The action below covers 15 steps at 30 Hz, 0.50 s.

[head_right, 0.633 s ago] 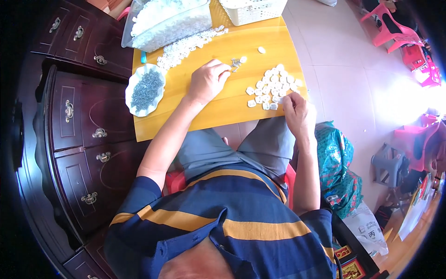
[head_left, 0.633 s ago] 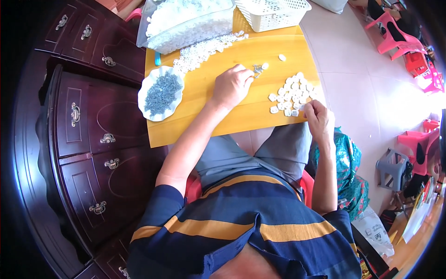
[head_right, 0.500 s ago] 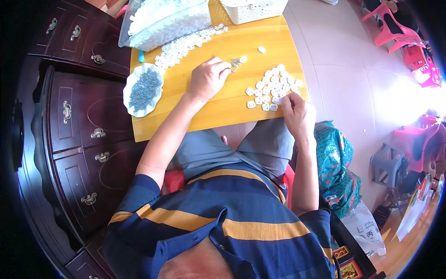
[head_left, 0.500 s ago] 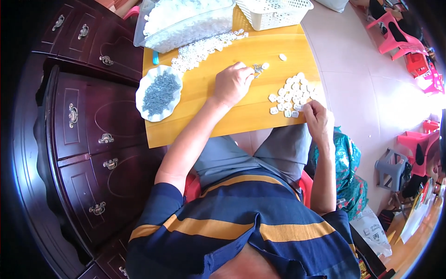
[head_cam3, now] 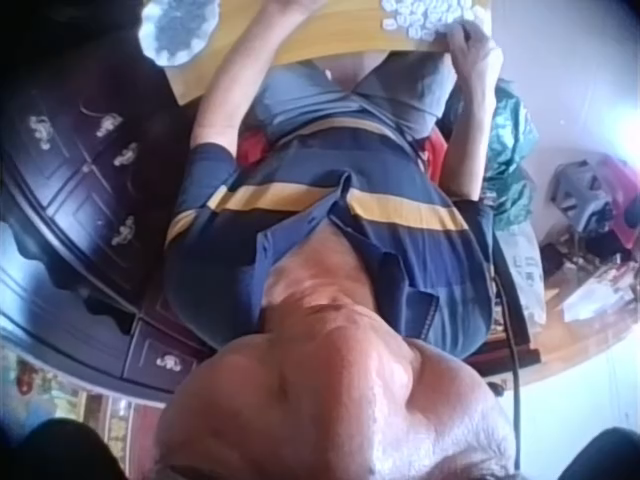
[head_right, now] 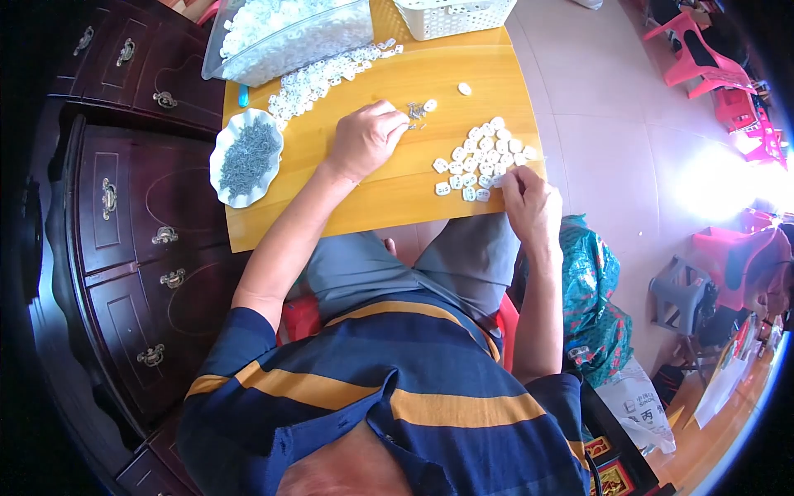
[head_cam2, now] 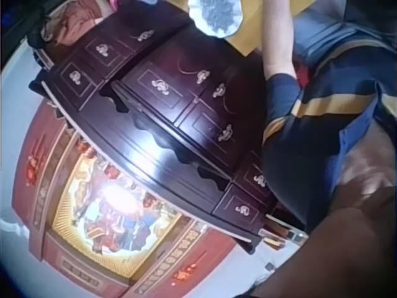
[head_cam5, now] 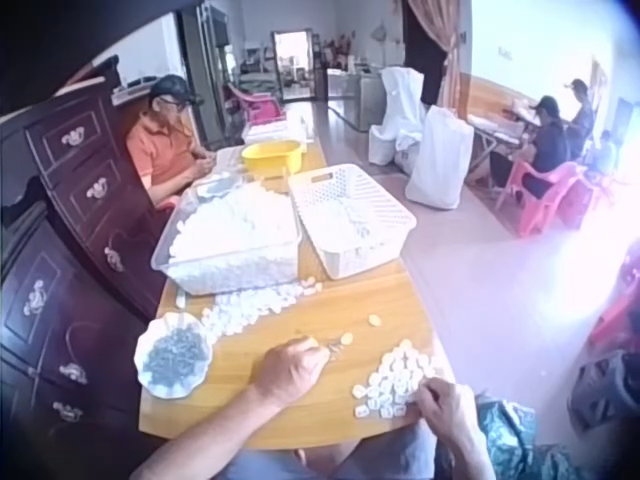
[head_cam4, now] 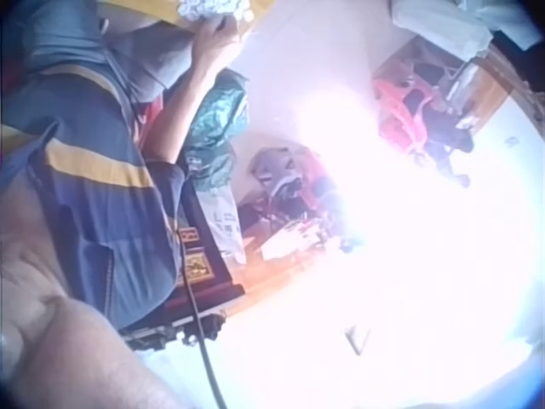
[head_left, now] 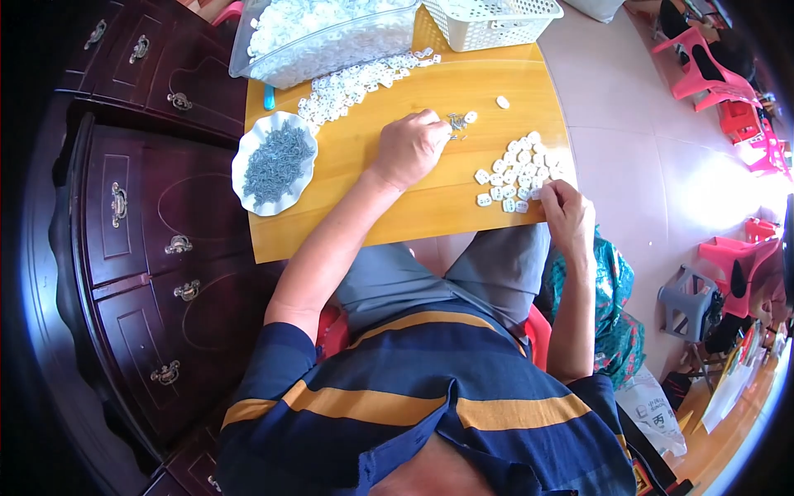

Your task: Assembling small white plastic components with metal pins at a workspace.

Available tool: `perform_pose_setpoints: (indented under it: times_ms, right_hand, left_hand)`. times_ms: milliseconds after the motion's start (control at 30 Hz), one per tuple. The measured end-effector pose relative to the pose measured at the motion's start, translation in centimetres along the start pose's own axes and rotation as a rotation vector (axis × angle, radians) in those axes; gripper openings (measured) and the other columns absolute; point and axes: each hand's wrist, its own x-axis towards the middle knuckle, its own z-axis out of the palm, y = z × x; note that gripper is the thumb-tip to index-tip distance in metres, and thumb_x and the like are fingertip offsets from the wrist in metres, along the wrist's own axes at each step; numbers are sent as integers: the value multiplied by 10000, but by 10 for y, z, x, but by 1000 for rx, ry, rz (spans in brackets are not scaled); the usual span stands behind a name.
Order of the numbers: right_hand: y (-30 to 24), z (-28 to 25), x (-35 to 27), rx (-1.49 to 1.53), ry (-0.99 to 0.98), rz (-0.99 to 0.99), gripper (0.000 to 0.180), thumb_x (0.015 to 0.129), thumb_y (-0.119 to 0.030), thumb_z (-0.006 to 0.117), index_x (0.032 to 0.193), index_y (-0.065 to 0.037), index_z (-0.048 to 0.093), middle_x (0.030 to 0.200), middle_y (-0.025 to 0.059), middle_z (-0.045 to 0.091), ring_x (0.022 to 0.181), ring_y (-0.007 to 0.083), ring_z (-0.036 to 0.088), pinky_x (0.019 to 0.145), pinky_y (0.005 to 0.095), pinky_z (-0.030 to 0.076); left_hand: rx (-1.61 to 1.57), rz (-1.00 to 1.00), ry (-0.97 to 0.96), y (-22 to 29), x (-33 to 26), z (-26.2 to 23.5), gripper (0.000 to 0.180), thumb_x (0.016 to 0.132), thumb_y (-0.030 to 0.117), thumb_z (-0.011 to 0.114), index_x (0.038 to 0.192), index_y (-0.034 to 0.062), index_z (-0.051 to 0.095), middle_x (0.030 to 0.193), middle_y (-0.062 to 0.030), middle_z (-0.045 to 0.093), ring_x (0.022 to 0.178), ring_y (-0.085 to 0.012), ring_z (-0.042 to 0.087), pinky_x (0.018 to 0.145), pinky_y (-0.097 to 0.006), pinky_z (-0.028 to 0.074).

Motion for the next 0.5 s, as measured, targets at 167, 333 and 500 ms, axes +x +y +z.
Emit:
perform_pose_setpoints:
  times_ms: [167, 333, 500]
  right_hand:
    - [5, 0, 5, -55, -3, 11, 275, 939, -263, 612, 933, -9, 718, 781, 237, 679, 743, 410, 697, 705, 447, 550]
    - [6, 4, 4, -59, 58, -2, 277, 952, -272, 622, 963, -15, 723, 804, 243, 684, 754, 411, 699, 711, 438, 552]
    - [3, 2, 2, -14, 87, 7, 226, 950, -229, 647, 969, -17, 722, 763, 173, 702, 691, 290, 707, 681, 388, 547]
  left_hand:
    - [-35, -38, -1, 0, 1, -2, 46, 888, 154, 712, 869, 116, 729, 847, -46, 683, 794, -273, 695, 678, -396, 568]
    - [-30, -72, -22, -3, -3, -4, 48, 891, 154, 712, 890, 110, 730, 864, -54, 693, 806, -285, 696, 692, -396, 567]
    - [-69, -179, 85, -18, -10, -23, 68, 893, 182, 695, 904, 118, 714, 876, -66, 690, 796, -299, 700, 681, -420, 573]
